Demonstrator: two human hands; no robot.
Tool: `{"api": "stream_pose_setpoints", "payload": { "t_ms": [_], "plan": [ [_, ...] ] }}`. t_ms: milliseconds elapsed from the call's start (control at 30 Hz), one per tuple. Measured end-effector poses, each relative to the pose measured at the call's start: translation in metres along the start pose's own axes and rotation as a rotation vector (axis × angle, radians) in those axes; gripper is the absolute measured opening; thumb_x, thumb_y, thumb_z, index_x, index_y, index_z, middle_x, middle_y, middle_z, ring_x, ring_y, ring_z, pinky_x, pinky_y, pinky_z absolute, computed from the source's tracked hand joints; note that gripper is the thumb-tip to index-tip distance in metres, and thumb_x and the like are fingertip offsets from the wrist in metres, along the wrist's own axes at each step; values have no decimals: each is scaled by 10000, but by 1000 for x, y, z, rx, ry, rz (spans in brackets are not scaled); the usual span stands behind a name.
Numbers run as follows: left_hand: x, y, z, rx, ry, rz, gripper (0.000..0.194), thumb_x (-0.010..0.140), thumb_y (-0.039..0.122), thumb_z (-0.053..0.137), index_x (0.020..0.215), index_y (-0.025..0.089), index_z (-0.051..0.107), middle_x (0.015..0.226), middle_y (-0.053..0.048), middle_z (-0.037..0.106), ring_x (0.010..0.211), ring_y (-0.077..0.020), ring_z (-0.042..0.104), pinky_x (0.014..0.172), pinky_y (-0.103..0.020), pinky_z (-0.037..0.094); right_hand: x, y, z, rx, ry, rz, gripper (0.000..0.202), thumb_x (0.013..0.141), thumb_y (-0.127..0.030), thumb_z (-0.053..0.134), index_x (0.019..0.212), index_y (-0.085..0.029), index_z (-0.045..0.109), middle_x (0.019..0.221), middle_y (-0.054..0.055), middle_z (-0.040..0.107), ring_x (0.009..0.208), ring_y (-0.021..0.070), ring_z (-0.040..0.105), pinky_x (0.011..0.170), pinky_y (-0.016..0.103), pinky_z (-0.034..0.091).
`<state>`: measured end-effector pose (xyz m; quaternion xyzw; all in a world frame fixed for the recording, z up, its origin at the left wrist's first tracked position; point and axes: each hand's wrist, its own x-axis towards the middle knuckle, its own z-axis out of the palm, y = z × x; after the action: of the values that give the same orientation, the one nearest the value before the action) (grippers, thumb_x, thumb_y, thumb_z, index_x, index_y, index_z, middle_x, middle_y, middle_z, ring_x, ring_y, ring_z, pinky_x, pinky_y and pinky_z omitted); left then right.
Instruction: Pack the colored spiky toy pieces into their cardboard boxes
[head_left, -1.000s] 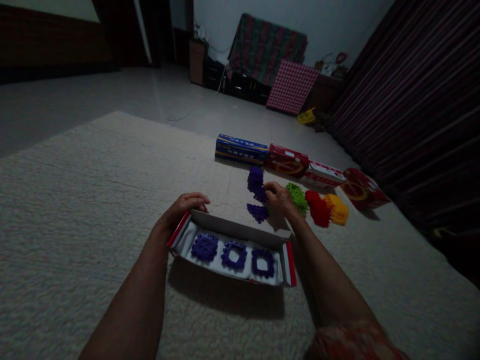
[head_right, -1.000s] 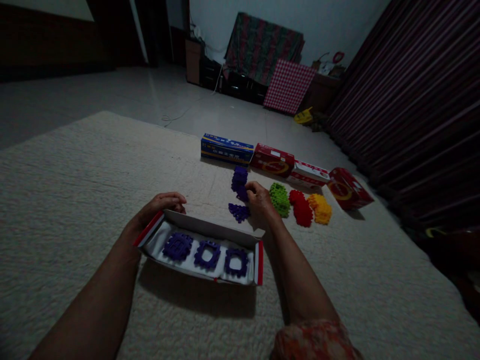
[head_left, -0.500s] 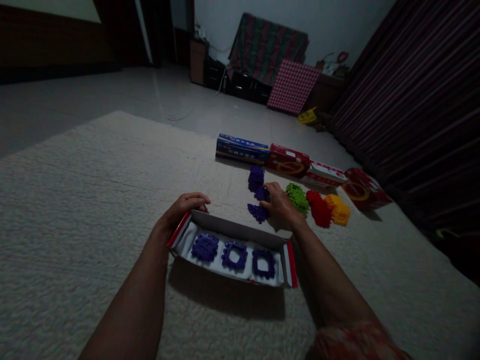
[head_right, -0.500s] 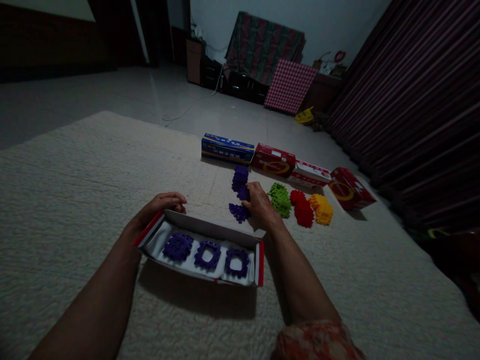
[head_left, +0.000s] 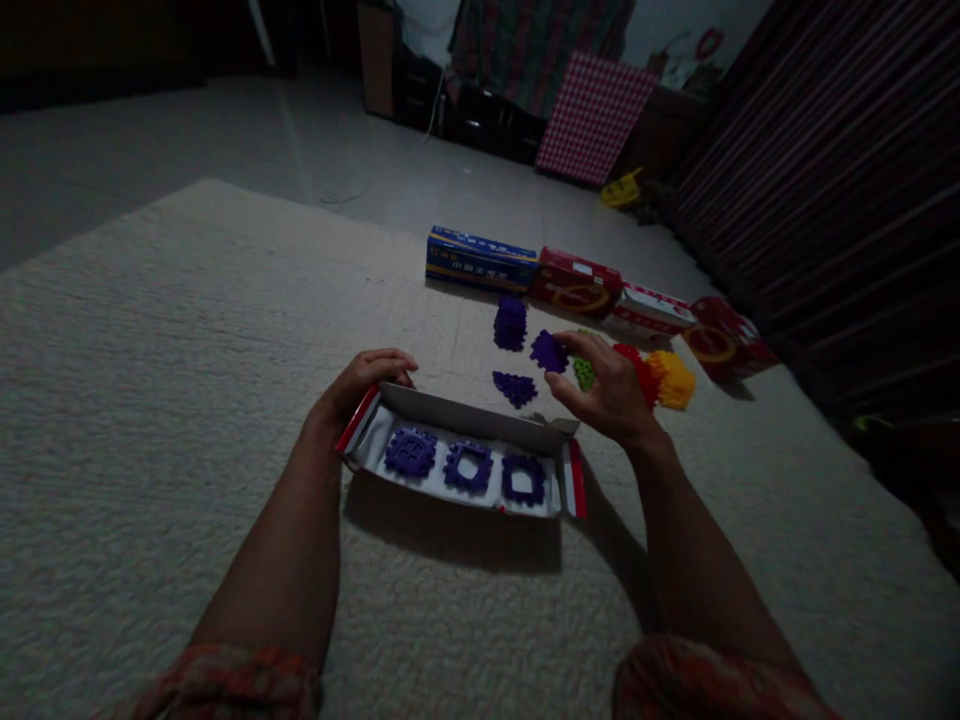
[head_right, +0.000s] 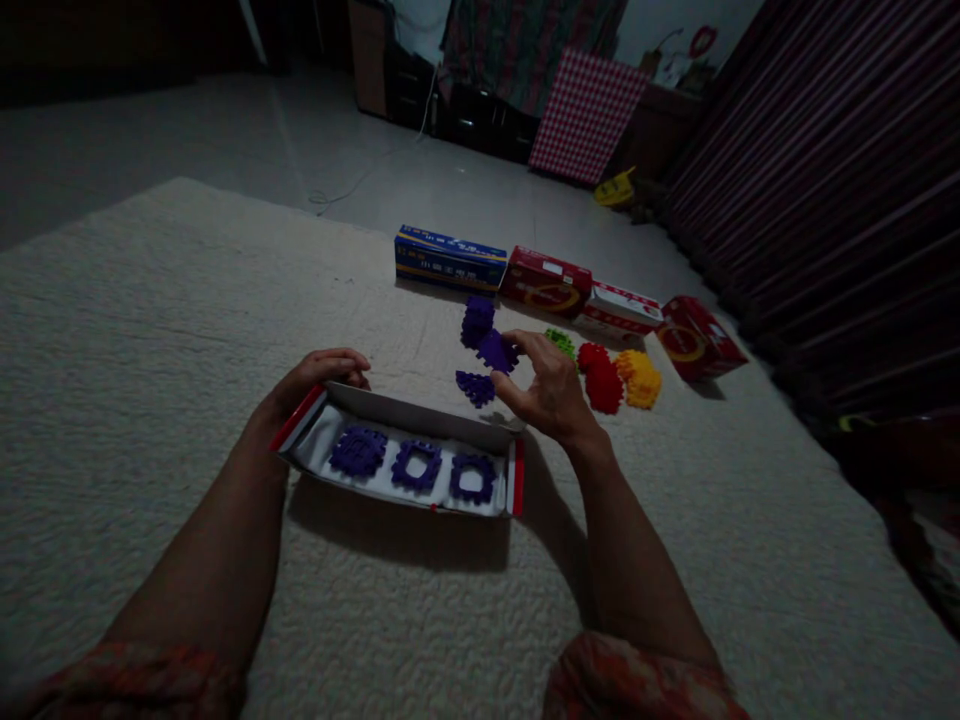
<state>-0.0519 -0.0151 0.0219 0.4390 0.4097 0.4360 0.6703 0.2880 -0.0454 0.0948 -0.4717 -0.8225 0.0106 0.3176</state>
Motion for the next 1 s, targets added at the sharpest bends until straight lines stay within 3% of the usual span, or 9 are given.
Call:
{"api": "stream_pose_setpoints", "payload": {
  "t_ms": [133, 233, 433, 633, 1000],
  "plan": [
    [-1, 2, 1, 12, 1, 1, 181, 671, 300, 758, 794, 171, 728, 597, -5, 659, 602, -169, 649, 585, -273, 486, -19, -48, -32, 133, -185, -133, 441, 845, -246, 663, 1273, -199, 570, 1220, 122, 672, 1110, 268, 650, 951, 419, 533],
    [-1, 3, 1, 36, 10, 4, 179, 687, 308, 750, 795, 167, 727, 600, -10, 663, 586, -162, 644, 572, -265, 478, -27, -68, -42, 169, -388, -157, 462, 836, -222, 683, 1281, -198, 564, 1230, 128, 662, 1113, 260, 644, 945, 401, 536],
    [-1, 3, 1, 22, 30, -14, 173, 684, 298, 754, 795, 167, 729, 599, -10, 656, 595, -168, 646, 577, -270, 481, -36, -69, -42, 106, -542, -116, 421, 825, -211, 712, 1233, -241, 612, 1188, 106, 689, 1144, 277, 625, 996, 444, 489],
    [-5, 8, 8, 39, 57, 3, 160, 680, 292, 741, 771, 161, 727, 590, -11, 643, 590, -165, 639, 591, -277, 484, -42, -75, -35, -5, -686, -52, 382, 801, -175, 728, 1168, -218, 631, 1120, 112, 678, 1052, 271, 630, 949, 422, 477],
    [-4, 4, 3, 0, 35, -7, 197, 686, 309, 764, 806, 158, 724, 605, -9, 647, 608, -173, 647, 601, -277, 498, -44, -77, -31, -75, -744, -21, 300, 796, -176, 741, 1072, -207, 629, 1074, 97, 665, 1008, 259, 620, 915, 395, 464]
  ]
}}
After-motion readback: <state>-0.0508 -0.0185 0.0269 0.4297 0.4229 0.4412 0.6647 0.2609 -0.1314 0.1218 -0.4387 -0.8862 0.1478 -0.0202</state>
